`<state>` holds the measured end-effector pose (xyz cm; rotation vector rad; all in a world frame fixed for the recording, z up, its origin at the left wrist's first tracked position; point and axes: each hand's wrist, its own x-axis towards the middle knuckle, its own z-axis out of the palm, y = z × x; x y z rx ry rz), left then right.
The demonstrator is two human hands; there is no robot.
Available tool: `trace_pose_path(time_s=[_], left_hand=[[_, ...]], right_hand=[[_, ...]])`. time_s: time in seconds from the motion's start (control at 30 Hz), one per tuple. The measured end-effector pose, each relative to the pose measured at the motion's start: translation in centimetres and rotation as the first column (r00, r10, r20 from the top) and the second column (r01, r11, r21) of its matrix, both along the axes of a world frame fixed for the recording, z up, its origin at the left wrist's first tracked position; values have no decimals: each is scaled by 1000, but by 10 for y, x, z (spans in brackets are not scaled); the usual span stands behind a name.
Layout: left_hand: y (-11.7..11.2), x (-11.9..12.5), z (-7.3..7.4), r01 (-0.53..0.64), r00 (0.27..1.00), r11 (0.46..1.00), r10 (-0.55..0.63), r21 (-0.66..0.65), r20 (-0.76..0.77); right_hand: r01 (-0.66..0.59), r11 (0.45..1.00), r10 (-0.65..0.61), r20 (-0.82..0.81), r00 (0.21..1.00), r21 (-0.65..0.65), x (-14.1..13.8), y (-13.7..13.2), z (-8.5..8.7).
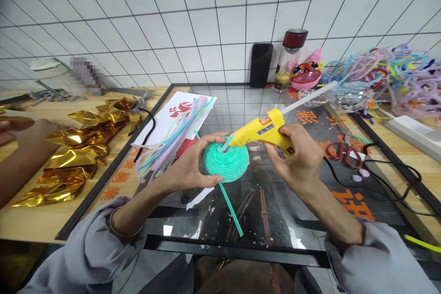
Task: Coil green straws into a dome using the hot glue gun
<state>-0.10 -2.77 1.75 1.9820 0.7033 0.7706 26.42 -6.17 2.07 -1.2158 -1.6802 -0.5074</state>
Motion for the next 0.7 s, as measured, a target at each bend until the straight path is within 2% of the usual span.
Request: trace_pose_path(time_s=[0.27, 0.43, 0.7], left_hand=[[0, 0, 0, -9, 1000, 1000, 9, -9, -12], [0, 0, 0, -4, 1000, 1000, 3, -3, 0], [-1, 0, 2, -10, 1000, 1000, 10, 6, 5]], right_hand=[[40, 999, -40, -5, 999, 12, -1, -1, -2], [2, 998, -2, 6, 1000, 59, -1, -2, -2], [7, 1000, -7, 2, 1000, 15, -2, -1, -1]])
